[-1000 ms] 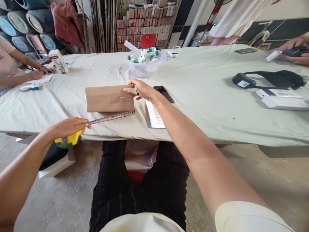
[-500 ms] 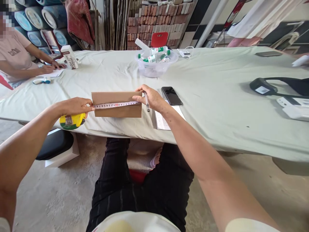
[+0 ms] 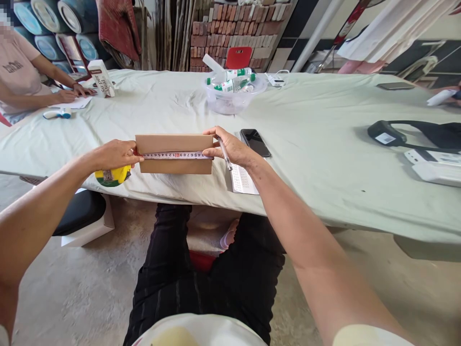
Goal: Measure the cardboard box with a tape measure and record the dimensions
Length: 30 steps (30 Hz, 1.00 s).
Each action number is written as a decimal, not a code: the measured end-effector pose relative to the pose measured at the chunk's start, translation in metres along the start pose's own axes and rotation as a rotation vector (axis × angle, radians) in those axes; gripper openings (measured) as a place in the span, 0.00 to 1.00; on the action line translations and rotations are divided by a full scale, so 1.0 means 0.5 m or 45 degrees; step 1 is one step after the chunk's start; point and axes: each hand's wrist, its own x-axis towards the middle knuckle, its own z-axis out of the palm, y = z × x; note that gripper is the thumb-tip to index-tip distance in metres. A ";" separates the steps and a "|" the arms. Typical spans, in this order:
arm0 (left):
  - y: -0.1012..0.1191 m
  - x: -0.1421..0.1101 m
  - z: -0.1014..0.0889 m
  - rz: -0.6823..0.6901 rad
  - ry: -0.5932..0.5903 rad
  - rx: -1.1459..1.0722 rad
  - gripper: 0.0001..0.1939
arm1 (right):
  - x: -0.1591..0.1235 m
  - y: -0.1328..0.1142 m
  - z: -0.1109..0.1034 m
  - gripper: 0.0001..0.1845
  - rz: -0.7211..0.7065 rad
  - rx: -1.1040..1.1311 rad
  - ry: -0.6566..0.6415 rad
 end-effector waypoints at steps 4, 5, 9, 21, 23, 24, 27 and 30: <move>-0.012 0.005 0.006 -0.005 -0.042 -0.069 0.17 | 0.006 0.006 0.003 0.32 0.001 0.014 0.016; -0.016 0.006 0.007 0.014 -0.081 -0.103 0.16 | 0.007 0.008 0.004 0.33 0.004 0.003 0.026; -0.029 0.012 0.011 0.058 -0.205 -0.220 0.15 | 0.011 0.019 0.003 0.33 -0.020 -0.043 0.045; -0.041 0.042 0.045 0.077 -0.220 -0.180 0.15 | 0.014 0.048 0.014 0.25 -0.042 -0.149 0.107; -0.045 0.051 0.062 0.093 -0.219 -0.190 0.15 | 0.010 0.061 0.022 0.21 -0.033 -0.173 0.121; -0.047 0.054 0.070 0.106 -0.226 -0.203 0.15 | 0.008 0.068 0.028 0.20 -0.044 -0.185 0.136; -0.047 0.050 0.090 0.122 -0.322 -0.259 0.14 | 0.003 0.078 0.042 0.22 -0.105 -0.184 0.166; -0.038 0.028 0.096 0.067 -0.344 -0.311 0.17 | -0.008 0.073 0.041 0.28 -0.134 -0.023 0.175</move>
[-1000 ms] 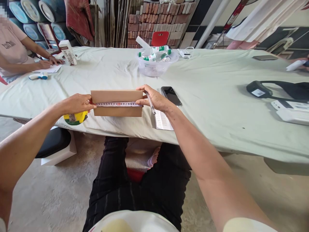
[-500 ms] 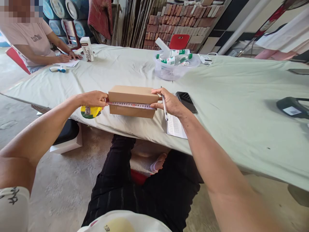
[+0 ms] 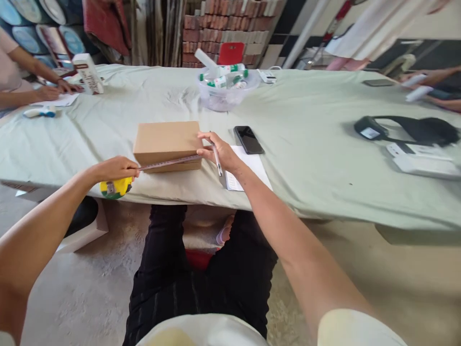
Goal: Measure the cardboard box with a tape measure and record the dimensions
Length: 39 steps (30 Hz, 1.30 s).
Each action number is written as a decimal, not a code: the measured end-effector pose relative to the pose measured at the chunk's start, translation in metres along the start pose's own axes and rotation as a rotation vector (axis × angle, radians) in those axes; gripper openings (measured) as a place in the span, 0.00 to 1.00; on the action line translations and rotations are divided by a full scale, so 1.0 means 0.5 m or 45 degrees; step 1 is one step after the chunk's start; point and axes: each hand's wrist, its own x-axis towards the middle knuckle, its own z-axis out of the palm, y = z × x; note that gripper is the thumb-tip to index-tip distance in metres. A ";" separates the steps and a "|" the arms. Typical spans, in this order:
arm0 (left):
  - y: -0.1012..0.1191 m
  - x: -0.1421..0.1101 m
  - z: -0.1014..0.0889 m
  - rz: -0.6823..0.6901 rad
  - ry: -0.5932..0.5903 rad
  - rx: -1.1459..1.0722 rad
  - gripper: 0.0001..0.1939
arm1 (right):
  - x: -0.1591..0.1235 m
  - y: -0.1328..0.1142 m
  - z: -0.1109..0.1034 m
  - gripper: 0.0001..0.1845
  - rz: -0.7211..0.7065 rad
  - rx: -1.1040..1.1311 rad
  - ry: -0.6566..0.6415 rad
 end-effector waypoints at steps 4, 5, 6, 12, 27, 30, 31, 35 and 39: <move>0.014 -0.034 0.017 0.030 0.021 -0.170 0.17 | -0.041 -0.006 -0.045 0.28 0.107 0.132 0.300; 0.019 -0.039 0.025 0.044 -0.005 -0.241 0.18 | -0.057 -0.002 -0.060 0.28 0.145 0.130 0.371; 0.026 -0.042 0.036 0.045 -0.050 -0.327 0.19 | -0.075 0.007 -0.076 0.29 0.178 0.132 0.432; 0.143 -0.002 0.142 0.131 -0.161 -0.962 0.20 | -0.182 0.080 -0.127 0.40 0.416 0.093 0.663; 0.425 0.127 0.371 0.204 0.017 -1.497 0.09 | -0.304 0.114 -0.049 0.15 0.446 -0.058 0.770; 0.430 0.118 0.372 0.078 0.086 -1.413 0.05 | -0.304 0.117 -0.044 0.10 0.396 -0.101 0.718; 0.432 0.115 0.372 0.051 0.099 -1.397 0.05 | -0.303 0.117 -0.043 0.09 0.359 -0.110 0.696; 0.439 0.109 0.377 0.020 0.159 -1.370 0.03 | -0.301 0.121 -0.040 0.06 0.229 -0.115 0.673; 0.437 0.113 0.386 0.025 0.172 -1.432 0.03 | -0.299 0.123 -0.038 0.06 0.214 -0.127 0.650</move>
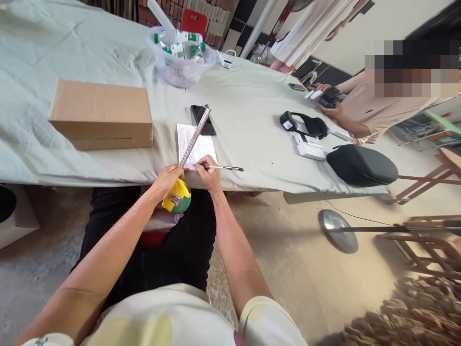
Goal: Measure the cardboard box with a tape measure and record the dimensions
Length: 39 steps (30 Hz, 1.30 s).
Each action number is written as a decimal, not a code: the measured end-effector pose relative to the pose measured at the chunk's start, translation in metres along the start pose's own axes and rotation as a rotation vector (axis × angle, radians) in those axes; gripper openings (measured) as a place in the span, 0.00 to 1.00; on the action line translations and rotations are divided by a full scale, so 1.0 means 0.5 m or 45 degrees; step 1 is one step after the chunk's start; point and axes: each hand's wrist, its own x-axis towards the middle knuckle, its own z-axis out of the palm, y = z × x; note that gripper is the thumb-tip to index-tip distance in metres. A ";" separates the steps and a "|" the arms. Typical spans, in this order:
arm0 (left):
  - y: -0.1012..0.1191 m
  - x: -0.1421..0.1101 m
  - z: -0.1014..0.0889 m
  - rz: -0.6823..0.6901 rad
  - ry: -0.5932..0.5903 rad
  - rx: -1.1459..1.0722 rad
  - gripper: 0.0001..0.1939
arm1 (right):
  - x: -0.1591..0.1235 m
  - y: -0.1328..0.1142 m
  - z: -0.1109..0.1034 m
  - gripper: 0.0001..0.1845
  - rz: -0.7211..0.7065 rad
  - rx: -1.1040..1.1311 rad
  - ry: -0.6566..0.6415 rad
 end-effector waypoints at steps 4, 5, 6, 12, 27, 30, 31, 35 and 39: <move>-0.010 0.006 -0.002 0.002 -0.027 -0.031 0.04 | 0.001 0.001 0.002 0.07 0.018 0.011 -0.040; -0.013 0.007 -0.002 0.009 -0.035 -0.030 0.04 | 0.001 0.002 0.003 0.07 0.026 0.009 -0.044; -0.016 0.008 -0.002 0.018 -0.040 -0.024 0.04 | 0.001 0.003 0.004 0.07 0.036 0.005 -0.046; -0.019 0.008 -0.002 0.045 -0.036 -0.006 0.04 | 0.002 0.004 0.007 0.06 0.066 -0.070 -0.044; -0.003 -0.002 -0.003 0.014 -0.003 0.051 0.04 | 0.002 -0.002 0.009 0.06 0.074 -0.103 -0.060; -0.003 0.000 -0.005 0.029 0.002 0.055 0.04 | 0.002 -0.003 0.006 0.06 0.089 -0.070 -0.058; -0.004 0.000 -0.005 0.032 0.003 0.056 0.04 | 0.002 -0.004 0.004 0.06 0.090 -0.055 -0.056; -0.005 0.002 -0.005 0.029 -0.008 0.052 0.05 | 0.003 -0.003 0.001 0.07 0.068 -0.042 -0.031; -0.005 0.001 -0.004 0.017 -0.016 0.039 0.04 | 0.004 -0.001 0.003 0.06 0.052 -0.077 -0.017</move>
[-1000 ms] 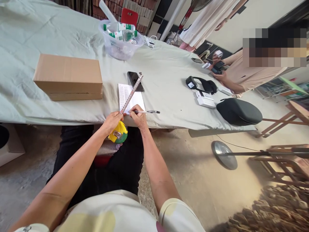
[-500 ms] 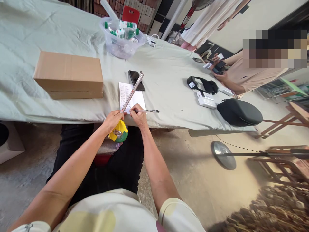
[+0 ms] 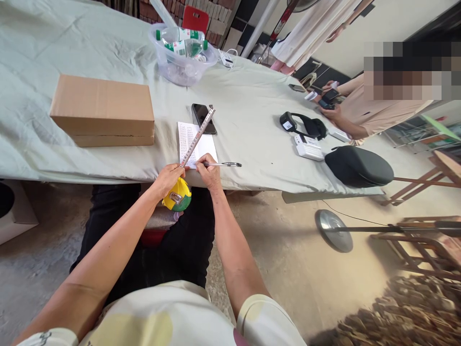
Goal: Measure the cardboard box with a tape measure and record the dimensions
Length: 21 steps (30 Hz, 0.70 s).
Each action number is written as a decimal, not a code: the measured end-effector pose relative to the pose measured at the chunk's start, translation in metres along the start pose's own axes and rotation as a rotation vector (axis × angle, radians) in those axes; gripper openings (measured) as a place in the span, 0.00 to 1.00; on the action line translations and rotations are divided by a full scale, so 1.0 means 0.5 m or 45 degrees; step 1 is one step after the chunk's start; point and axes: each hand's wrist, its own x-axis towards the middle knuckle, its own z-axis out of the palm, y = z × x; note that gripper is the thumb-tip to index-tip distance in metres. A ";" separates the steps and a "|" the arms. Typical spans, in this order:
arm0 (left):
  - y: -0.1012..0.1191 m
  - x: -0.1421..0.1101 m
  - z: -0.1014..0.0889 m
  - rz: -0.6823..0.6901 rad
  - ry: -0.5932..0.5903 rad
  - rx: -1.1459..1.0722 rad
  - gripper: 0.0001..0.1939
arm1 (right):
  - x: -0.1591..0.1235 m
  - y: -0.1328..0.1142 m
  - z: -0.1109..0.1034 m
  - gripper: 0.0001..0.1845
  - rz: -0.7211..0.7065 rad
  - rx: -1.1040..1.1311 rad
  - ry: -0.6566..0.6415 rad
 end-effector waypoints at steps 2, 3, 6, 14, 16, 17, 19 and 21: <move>0.001 -0.001 0.001 -0.005 0.002 -0.011 0.04 | 0.000 -0.001 0.002 0.06 0.003 -0.021 0.000; 0.002 -0.002 0.001 -0.008 0.004 -0.017 0.04 | -0.001 -0.002 0.002 0.06 0.005 -0.035 -0.001; 0.003 -0.003 0.001 -0.017 0.017 -0.025 0.03 | -0.002 -0.004 0.004 0.06 0.007 -0.080 -0.002; 0.004 -0.005 0.000 -0.020 0.013 -0.003 0.04 | -0.003 -0.002 0.006 0.06 0.039 -0.070 -0.031; 0.008 -0.007 0.000 -0.037 0.008 -0.002 0.04 | -0.003 -0.003 0.006 0.06 0.025 -0.084 -0.023; 0.010 -0.008 -0.001 -0.040 0.005 0.001 0.03 | -0.003 -0.003 0.006 0.06 0.014 -0.084 -0.020; 0.012 -0.009 -0.001 -0.040 0.004 0.007 0.03 | -0.003 -0.004 0.004 0.06 -0.006 -0.065 -0.008; 0.012 -0.009 -0.002 -0.040 0.008 0.011 0.03 | -0.003 -0.004 0.002 0.06 -0.014 -0.032 0.018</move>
